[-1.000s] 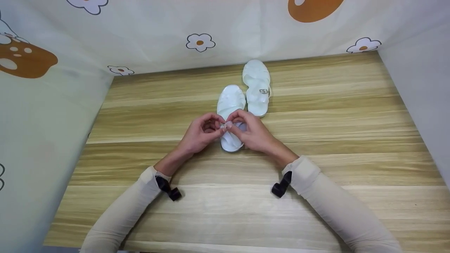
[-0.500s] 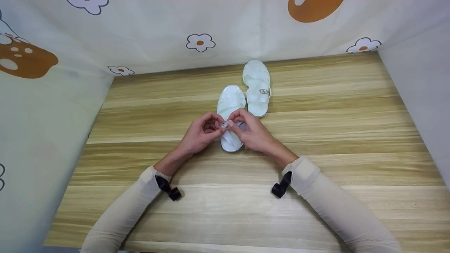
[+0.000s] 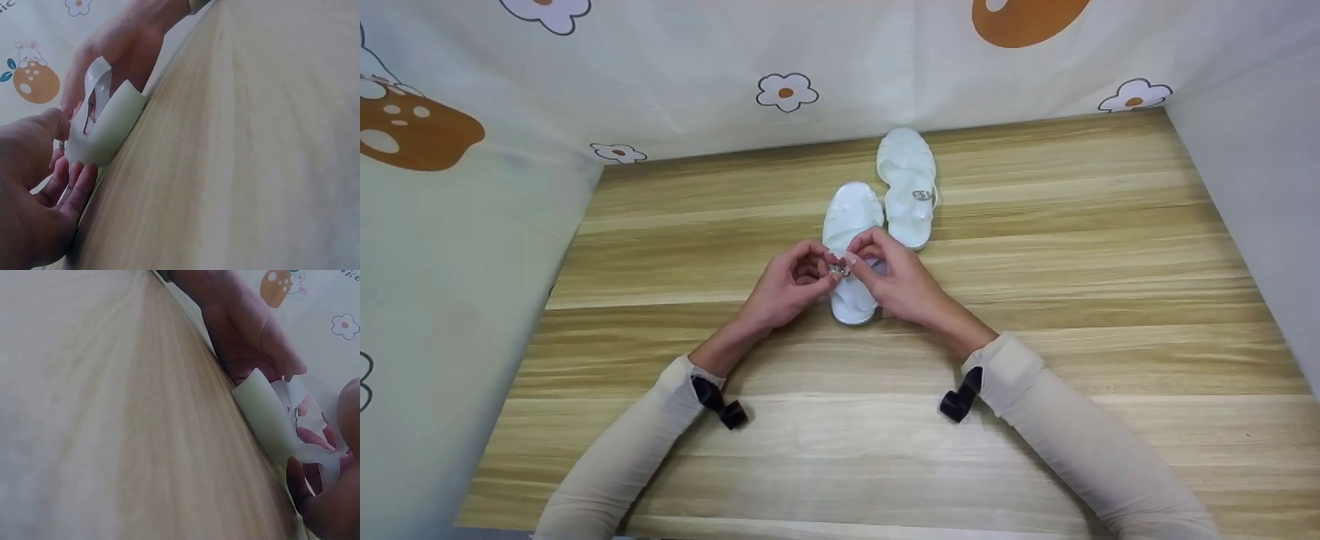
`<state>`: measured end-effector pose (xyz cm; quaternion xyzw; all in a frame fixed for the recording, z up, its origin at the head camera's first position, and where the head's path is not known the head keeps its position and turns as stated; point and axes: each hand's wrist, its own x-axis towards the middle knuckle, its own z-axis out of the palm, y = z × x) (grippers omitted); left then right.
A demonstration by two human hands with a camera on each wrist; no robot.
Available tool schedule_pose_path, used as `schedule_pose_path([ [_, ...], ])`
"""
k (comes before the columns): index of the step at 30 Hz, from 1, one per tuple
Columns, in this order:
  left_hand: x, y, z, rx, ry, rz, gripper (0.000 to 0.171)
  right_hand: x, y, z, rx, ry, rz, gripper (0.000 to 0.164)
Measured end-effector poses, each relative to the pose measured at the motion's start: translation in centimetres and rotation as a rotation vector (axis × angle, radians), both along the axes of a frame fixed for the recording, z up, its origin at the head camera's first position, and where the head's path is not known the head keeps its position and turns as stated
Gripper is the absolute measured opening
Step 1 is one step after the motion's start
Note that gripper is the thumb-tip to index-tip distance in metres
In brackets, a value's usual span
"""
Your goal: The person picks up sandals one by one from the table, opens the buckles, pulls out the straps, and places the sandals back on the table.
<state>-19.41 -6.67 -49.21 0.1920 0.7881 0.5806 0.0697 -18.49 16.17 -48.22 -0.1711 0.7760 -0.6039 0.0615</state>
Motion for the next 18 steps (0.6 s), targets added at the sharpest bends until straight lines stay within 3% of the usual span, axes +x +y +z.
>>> schedule_pose_path([
  [10,-0.03,-0.16,-0.09,0.011,-0.021,0.008,0.022,0.00,0.21,0.87,0.041,0.081,-0.041,0.016],
  [18,-0.10,-0.29,-0.19,0.044,-0.014,-0.031,0.022,-0.18,0.59,1.03,0.071,0.045,-0.038,0.018],
])
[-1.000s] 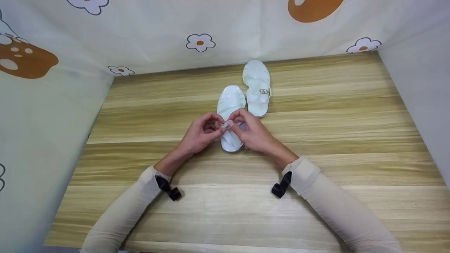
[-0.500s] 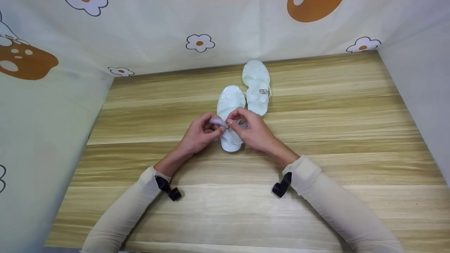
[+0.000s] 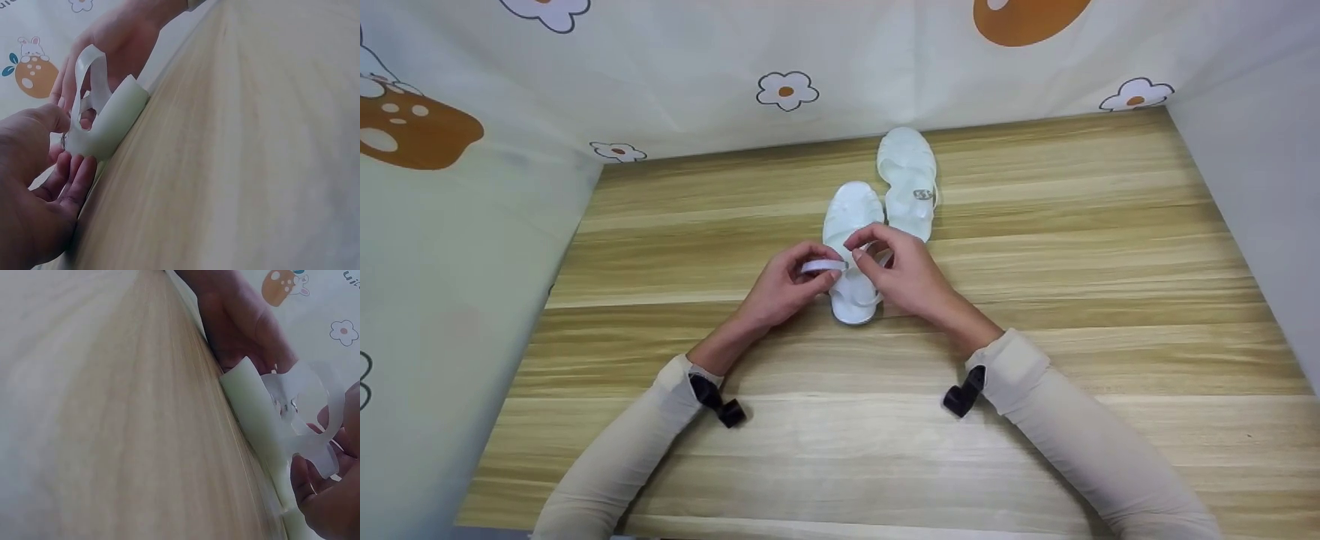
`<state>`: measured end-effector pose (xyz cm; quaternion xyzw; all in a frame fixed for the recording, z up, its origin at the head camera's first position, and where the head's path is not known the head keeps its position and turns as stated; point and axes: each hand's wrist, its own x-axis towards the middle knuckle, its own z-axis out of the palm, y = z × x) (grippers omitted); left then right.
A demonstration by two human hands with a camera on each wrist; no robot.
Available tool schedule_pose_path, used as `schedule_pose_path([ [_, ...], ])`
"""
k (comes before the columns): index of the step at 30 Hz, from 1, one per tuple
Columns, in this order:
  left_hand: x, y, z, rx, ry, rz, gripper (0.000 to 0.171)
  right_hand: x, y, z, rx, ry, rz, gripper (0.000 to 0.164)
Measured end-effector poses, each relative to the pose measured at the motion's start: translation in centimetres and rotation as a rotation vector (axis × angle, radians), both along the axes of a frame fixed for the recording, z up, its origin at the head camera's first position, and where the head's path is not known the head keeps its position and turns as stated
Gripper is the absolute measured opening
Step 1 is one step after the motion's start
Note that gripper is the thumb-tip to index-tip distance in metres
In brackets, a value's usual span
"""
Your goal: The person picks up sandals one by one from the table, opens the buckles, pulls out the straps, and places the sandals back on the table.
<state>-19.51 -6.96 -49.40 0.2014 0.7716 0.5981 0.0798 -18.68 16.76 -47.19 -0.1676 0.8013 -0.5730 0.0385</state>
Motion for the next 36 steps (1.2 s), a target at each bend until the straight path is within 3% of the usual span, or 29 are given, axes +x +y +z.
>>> schedule_pose_path([
  [11,-0.03,-0.16,-0.03,-0.023,0.047,-0.048,0.027,-0.29,0.29,0.16,0.058,-0.023,0.022,0.020],
  [17,-0.15,-0.11,0.13,-0.018,0.012,-0.058,0.027,-0.22,0.38,0.30,0.065,-0.009,0.000,0.021],
  [22,-0.18,-0.14,0.27,-0.006,0.003,-0.085,0.027,-0.16,0.41,0.22,0.146,0.026,0.015,0.027],
  [30,-0.07,-0.18,0.23,0.037,0.015,-0.099,0.028,-0.05,0.38,0.52,0.250,0.131,0.064,0.014],
  [36,0.02,-0.22,0.11,0.009,0.048,-0.075,0.028,-0.11,0.45,0.30,0.235,0.093,0.064,0.014],
])
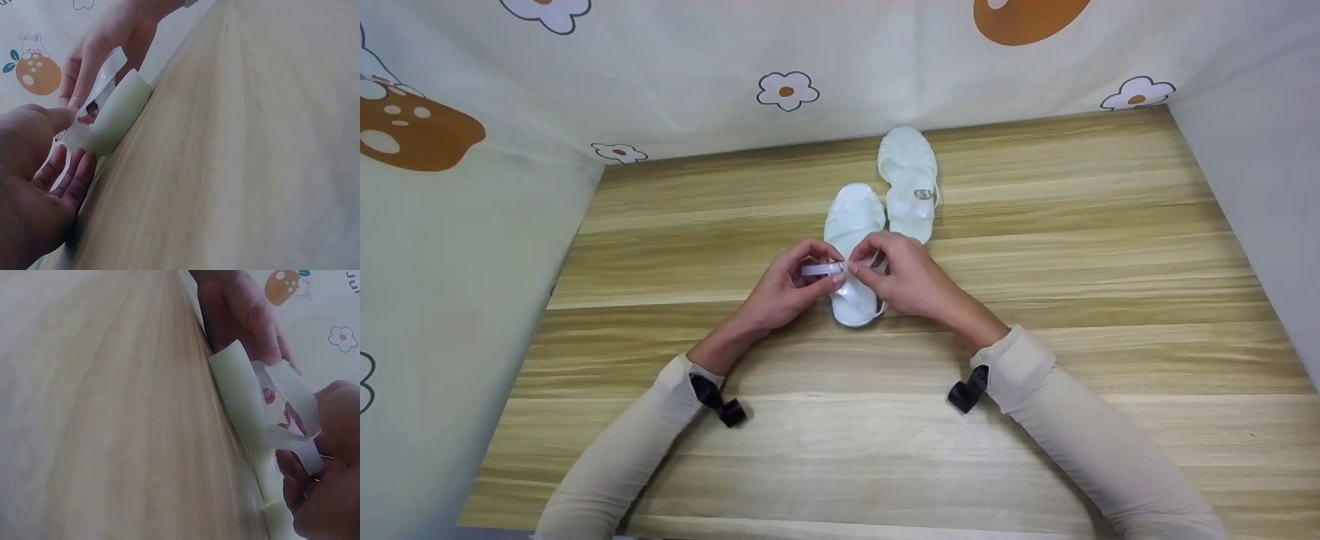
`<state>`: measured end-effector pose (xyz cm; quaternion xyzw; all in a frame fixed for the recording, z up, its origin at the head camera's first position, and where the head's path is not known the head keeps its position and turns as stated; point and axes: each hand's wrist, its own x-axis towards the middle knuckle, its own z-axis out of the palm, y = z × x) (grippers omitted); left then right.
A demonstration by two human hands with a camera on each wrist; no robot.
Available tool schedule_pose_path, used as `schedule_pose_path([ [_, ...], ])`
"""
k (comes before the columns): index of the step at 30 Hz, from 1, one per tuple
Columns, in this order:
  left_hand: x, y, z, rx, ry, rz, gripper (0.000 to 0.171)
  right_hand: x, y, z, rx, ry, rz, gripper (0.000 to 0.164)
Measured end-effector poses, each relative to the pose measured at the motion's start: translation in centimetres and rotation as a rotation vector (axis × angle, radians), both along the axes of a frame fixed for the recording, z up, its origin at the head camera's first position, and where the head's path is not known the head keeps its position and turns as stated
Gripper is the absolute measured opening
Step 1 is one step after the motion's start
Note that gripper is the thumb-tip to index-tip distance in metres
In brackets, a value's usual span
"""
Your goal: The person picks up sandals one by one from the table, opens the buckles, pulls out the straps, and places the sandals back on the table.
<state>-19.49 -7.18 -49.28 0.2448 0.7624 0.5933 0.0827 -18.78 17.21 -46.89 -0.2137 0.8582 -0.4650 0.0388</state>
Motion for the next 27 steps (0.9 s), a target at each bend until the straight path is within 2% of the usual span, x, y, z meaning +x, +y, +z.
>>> schedule_pose_path([
  [9,0.01,0.20,-0.05,0.024,-0.008,0.062,0.023,0.14,-0.24,-0.26,-0.099,-0.019,0.011,0.014],
  [17,-0.05,0.38,-0.01,0.037,-0.006,0.045,0.022,0.23,-0.44,0.09,-0.099,-0.003,0.003,0.011],
  [27,-0.11,0.43,-0.15,0.058,0.003,0.028,0.020,-0.25,0.28,-0.20,-0.137,-0.092,0.001,0.004],
])
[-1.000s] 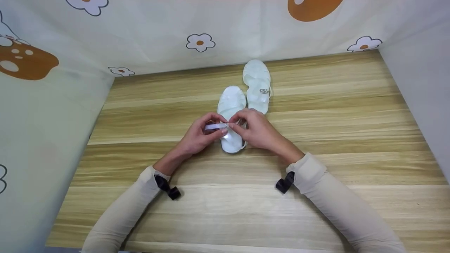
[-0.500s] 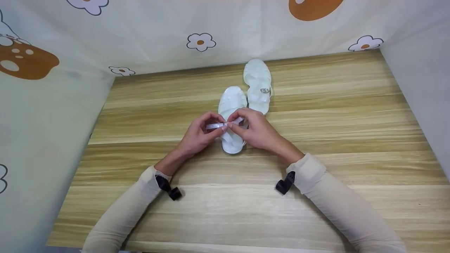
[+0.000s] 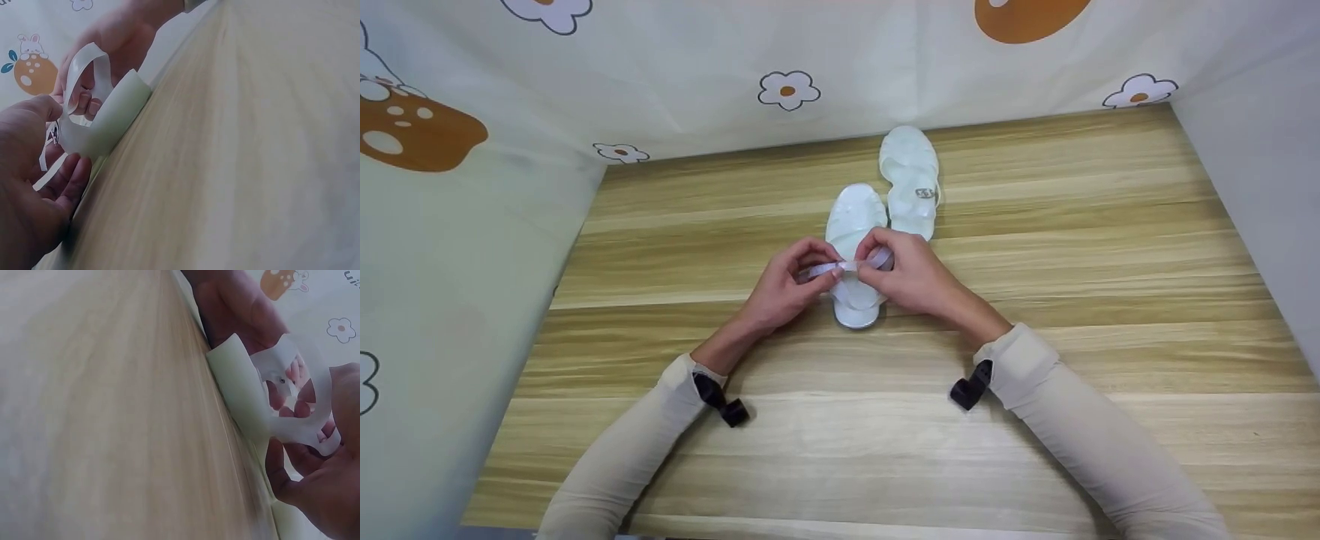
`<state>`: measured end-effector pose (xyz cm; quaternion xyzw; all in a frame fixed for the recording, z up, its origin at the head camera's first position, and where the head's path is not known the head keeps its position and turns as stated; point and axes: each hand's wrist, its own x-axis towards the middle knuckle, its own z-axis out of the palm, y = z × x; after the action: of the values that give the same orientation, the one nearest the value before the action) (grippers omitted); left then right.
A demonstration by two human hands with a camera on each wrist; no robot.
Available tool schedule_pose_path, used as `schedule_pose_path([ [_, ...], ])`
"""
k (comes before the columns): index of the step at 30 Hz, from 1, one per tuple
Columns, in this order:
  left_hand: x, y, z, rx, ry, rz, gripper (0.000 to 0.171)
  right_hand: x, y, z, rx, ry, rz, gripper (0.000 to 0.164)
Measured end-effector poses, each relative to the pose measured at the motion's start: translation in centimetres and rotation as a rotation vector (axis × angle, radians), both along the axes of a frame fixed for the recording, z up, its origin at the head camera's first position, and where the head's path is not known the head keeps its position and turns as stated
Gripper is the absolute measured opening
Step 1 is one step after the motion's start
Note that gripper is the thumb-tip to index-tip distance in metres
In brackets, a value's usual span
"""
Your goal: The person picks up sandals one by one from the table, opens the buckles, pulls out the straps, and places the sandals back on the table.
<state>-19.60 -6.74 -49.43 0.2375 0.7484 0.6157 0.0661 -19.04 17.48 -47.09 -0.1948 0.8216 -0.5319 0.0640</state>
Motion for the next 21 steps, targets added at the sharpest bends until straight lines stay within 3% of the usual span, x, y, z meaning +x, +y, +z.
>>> schedule_pose_path([
  [10,-0.01,-0.19,-0.05,0.023,-0.004,-0.022,0.023,-0.13,0.13,-0.25,-0.019,0.006,0.004,0.008],
  [15,0.02,-0.28,0.05,-0.002,0.018,-0.036,0.023,0.11,-0.18,-0.16,0.005,0.046,0.012,0.014],
  [21,-0.05,-0.15,-0.05,-0.023,0.039,-0.050,0.023,0.15,-0.29,-0.14,0.014,0.047,0.033,0.010],
])
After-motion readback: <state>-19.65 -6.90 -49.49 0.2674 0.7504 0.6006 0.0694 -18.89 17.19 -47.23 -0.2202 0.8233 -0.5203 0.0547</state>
